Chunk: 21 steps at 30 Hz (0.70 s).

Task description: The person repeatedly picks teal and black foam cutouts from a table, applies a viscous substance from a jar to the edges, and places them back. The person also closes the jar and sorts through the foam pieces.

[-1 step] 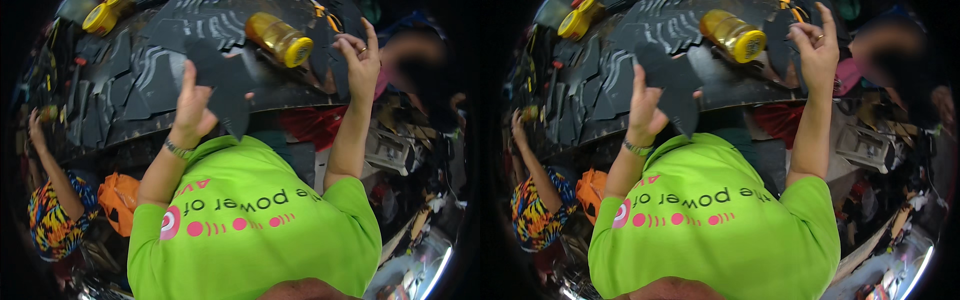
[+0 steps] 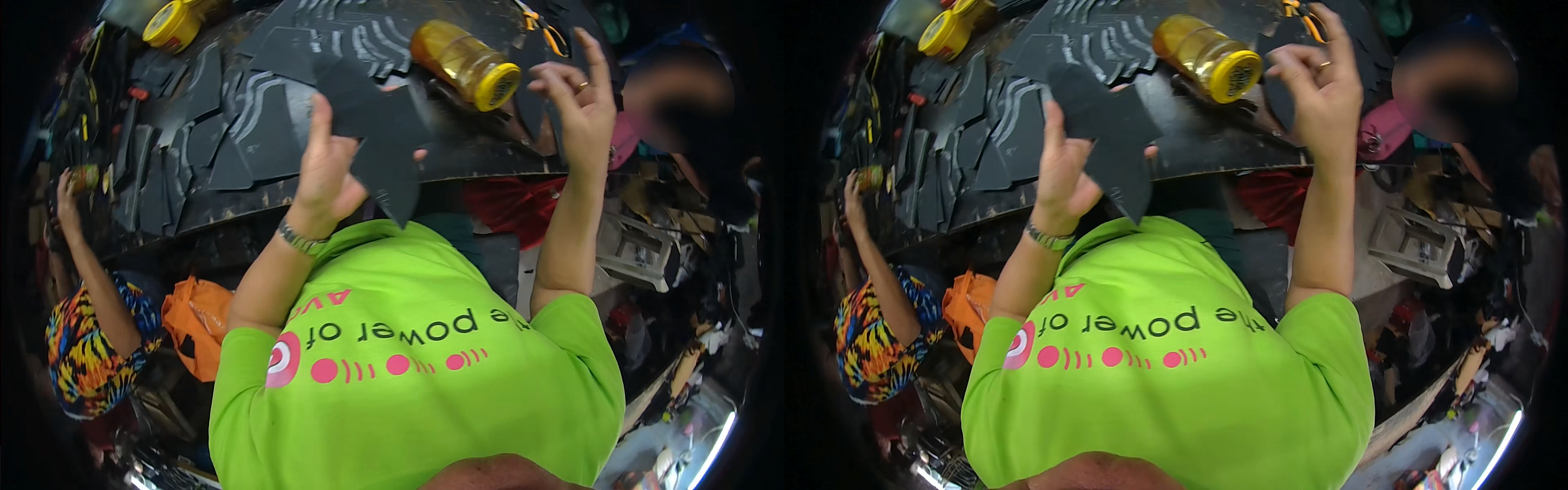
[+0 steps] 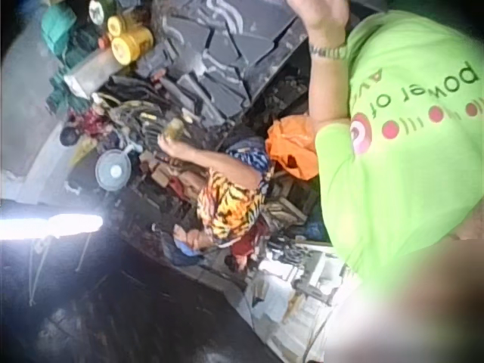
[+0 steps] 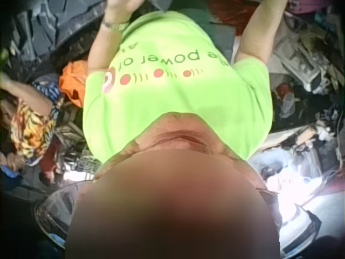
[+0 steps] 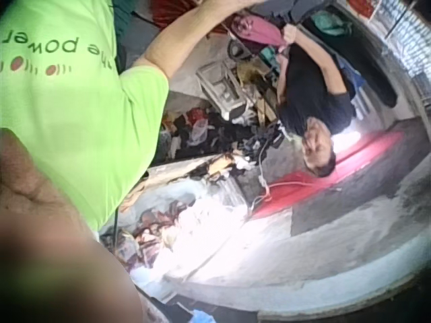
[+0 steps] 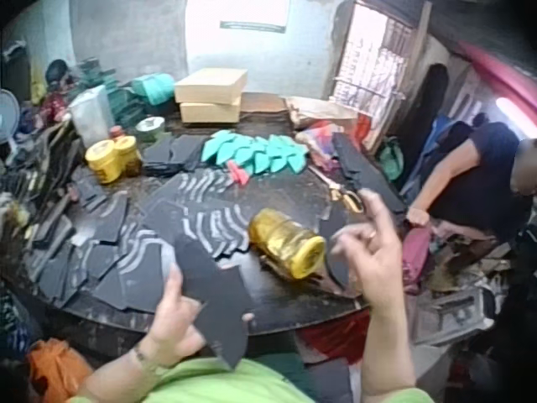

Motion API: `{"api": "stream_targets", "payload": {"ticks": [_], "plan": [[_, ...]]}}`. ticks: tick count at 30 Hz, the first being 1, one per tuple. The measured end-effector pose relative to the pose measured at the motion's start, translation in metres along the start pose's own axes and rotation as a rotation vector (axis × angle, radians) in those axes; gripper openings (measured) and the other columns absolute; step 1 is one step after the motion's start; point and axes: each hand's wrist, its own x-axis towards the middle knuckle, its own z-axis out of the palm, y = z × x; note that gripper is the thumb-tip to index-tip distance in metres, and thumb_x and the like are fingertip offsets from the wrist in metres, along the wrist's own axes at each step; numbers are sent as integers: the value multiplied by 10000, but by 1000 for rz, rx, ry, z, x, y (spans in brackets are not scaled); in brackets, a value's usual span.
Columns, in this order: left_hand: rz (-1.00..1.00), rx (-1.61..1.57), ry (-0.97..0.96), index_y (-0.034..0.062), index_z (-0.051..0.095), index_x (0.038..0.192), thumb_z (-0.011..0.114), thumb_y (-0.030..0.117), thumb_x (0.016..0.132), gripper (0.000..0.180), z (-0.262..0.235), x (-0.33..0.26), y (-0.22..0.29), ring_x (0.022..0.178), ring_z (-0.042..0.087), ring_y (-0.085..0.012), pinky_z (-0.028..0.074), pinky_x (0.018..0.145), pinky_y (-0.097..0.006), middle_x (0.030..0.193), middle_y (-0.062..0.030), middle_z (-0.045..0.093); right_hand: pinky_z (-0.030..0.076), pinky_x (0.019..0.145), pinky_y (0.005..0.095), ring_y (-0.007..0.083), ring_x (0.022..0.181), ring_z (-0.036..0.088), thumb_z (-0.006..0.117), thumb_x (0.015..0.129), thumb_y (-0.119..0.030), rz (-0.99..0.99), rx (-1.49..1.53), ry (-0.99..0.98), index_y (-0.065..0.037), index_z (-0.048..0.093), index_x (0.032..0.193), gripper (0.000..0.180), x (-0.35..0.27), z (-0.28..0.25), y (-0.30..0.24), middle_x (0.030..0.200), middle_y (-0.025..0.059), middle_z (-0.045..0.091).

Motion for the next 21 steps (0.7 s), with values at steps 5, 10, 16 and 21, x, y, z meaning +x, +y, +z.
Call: {"api": "stream_targets", "payload": {"ticks": [5, 10, 16, 21], "plan": [[-14, -98, -76, 43, 424, 1489, 244, 721, 1022, 842, 6, -1, 0, 1257, 602, -300, 508, 1047, -571, 1397, -156, 574, 568, 771, 264, 135, 889, 670, 651, 937, 46, 93, 23, -260, -111, 387, 1564, 699, -49, 92, -32, 1008, 107, 690], [22, 129, -2, 44, 406, 1509, 180, 704, 1038, 842, 6, -6, -1, 1279, 584, -307, 511, 1071, -483, 1435, -168, 541, 570, 659, 229, 90, 859, 629, 672, 913, 52, 151, 30, -285, -125, 414, 1553, 712, -61, 119, -34, 1023, 76, 638], [18, 121, 8, 46, 414, 1502, 167, 705, 1037, 844, 2, -9, -2, 1221, 624, -318, 528, 1055, -478, 1395, -169, 568, 565, 640, 220, 81, 839, 618, 691, 900, 46, 122, 40, -255, -118, 456, 1527, 690, -65, 125, -27, 1015, 61, 636], [31, 113, -25, 42, 439, 1478, 160, 696, 1041, 834, -2, -10, -5, 1183, 645, -306, 561, 1013, -460, 1356, -171, 591, 566, 622, 214, 84, 855, 630, 702, 889, 46, 135, 55, -232, -104, 456, 1525, 698, -69, 127, -24, 1039, 67, 655]]}}
